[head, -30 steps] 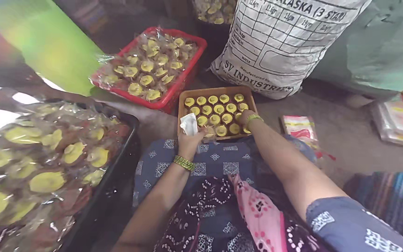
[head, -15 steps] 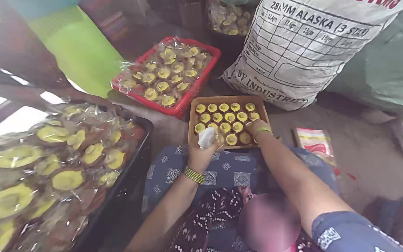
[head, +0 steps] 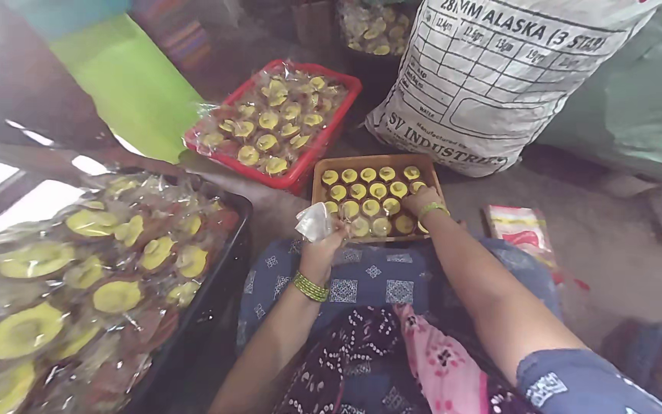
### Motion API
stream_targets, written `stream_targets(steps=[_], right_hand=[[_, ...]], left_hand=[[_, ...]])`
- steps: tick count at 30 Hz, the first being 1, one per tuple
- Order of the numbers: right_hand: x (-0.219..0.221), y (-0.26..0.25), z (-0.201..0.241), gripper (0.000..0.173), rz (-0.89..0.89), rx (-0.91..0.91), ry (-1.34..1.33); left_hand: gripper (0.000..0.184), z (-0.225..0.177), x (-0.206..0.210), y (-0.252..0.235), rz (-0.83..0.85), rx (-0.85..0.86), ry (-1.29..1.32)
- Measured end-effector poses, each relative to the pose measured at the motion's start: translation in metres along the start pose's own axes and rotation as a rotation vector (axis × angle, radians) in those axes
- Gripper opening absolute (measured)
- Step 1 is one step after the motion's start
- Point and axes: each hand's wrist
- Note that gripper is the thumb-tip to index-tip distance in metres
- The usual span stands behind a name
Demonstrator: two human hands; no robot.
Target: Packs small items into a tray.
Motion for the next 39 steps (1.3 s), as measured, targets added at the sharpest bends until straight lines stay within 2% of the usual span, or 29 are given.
stream_targets(steps=[4,8,10,15,17,20,23,25,27,29,31,34,37,39], right_hand=[[0.003,-0.006,-0.004,0.068,0.078,-0.031,-0.044],[0.003,-0.016,-0.01,0.067,0.149,-0.126,0.066],[0.001,-0.015,-0.011,0.074,0.159,-0.144,0.066],[-0.008,0.0,0.0,0.083,0.06,-0.092,0.031],[-0.022,0.016,0.009,0.087,-0.005,-0.111,-0.11],[-0.033,0.032,0.016,0.082,0.004,-0.317,-0.542],[-0.041,0.08,0.03,0.068,0.285,-0.527,-0.993],[-0.037,0.107,0.036,0.056,0.444,-0.698,-1.081],[-0.03,0.132,0.046,0.054,0.559,-0.832,-1.041],[-0.019,0.151,0.054,0.066,0.611,-0.911,-0.984],[-0.007,0.158,0.058,0.065,0.55,-1.033,-0.889],[0.001,0.149,0.055,0.064,0.364,-1.245,-0.731],[-0.002,0.139,0.048,0.065,0.273,-1.282,-0.585],[-0.007,0.132,0.044,0.066,0.225,-1.281,-0.424]], left_hand=[[0.035,0.01,0.001,-0.004,0.047,0.034,-0.164],[0.053,0.007,0.002,-0.005,0.059,-0.083,-0.121],[0.065,0.004,0.001,-0.006,0.04,-0.167,-0.084],[0.075,0.004,-0.001,-0.005,-0.003,-0.27,-0.065],[0.081,0.003,-0.002,-0.004,0.025,-0.295,-0.057],[0.064,-0.003,0.0,-0.002,0.051,-0.335,-0.03],[0.045,-0.004,0.0,0.0,0.123,-0.364,0.0],[0.039,-0.006,0.003,0.001,0.141,-0.384,-0.009],[0.038,-0.006,0.005,0.001,0.148,-0.398,-0.013],[0.038,-0.004,0.004,0.0,0.182,-0.396,0.011],[0.037,-0.002,0.002,-0.001,0.208,-0.374,0.043],[0.034,-0.001,-0.001,0.0,0.158,-0.36,0.053],[0.03,-0.002,-0.001,0.001,0.085,-0.329,0.074],[0.037,-0.001,0.001,-0.001,0.048,-0.309,0.012]])
Point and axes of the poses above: each hand's wrist, its own y-axis away from the middle knuckle, its own x-axis out of the palm, z = x × y, and after that the axes turned 4 degrees about z, right-handed
